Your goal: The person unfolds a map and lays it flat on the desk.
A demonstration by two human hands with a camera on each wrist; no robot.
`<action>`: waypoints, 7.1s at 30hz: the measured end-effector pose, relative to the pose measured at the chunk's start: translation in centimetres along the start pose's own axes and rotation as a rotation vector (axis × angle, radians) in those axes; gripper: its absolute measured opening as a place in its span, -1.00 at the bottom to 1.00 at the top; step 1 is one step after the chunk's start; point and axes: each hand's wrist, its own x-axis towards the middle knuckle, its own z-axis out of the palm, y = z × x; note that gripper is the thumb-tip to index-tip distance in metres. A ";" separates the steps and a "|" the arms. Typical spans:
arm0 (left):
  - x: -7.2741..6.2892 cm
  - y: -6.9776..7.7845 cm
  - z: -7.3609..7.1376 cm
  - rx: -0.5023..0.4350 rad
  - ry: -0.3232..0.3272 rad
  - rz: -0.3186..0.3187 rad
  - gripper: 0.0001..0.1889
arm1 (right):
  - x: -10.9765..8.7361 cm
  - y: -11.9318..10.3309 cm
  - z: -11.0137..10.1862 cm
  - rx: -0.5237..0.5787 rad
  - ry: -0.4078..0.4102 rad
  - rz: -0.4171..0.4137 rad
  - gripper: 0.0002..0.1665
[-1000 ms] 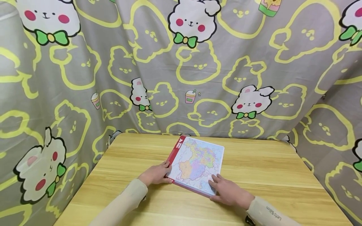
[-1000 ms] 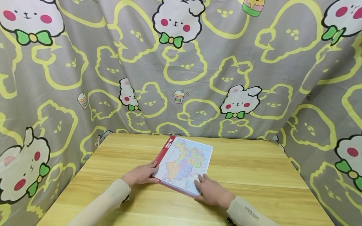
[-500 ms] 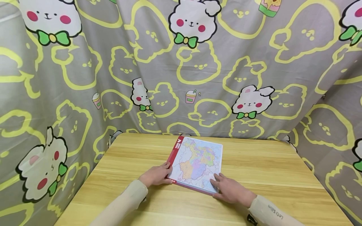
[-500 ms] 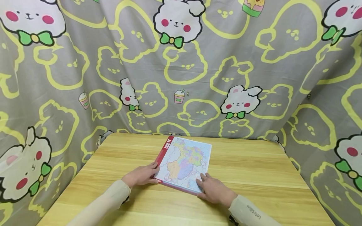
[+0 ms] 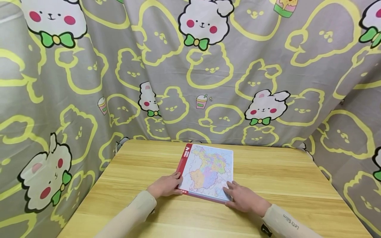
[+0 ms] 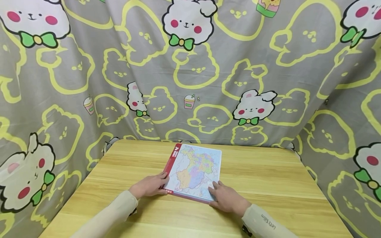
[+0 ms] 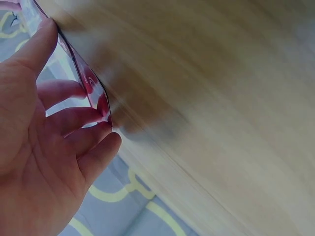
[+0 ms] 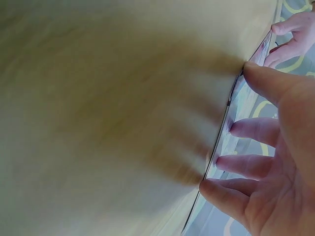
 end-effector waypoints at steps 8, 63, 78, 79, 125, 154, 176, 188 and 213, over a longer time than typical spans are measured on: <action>-0.2 0.4 -0.1 0.003 0.011 0.015 -0.33 | 0.2 0.4 0.0 -0.018 0.009 0.006 -0.31; 1.5 1.4 0.0 -0.033 -0.018 -0.036 -0.29 | 1.6 3.6 0.3 0.046 0.012 0.086 -0.27; 0.9 0.6 0.3 -0.026 -0.006 -0.027 -0.36 | 2.3 1.9 -0.2 -0.040 0.054 -0.007 -0.35; 0.9 0.6 0.3 -0.023 -0.005 -0.026 -0.37 | 2.5 1.7 -0.2 -0.044 0.060 -0.018 -0.35; 0.9 0.7 0.2 0.015 -0.015 -0.019 -0.40 | 12.7 -5.3 1.1 -0.110 0.003 -0.201 -0.41; 0.9 0.7 0.3 0.003 -0.014 -0.024 -0.39 | 10.2 -6.1 -0.8 -0.430 0.183 -0.363 -0.59; 1.7 2.4 0.5 0.020 0.000 -0.126 -0.34 | 7.1 -5.1 -4.1 -0.563 0.316 -0.396 -0.49; 1.2 2.0 0.5 -0.009 -0.021 -0.163 -0.31 | 5.3 -3.8 -5.6 -0.572 0.341 -0.398 -0.45; -1.2 0.5 0.6 -0.139 -0.017 -0.271 -0.23 | 2.6 -1.6 -6.9 -0.515 0.522 -0.464 -0.49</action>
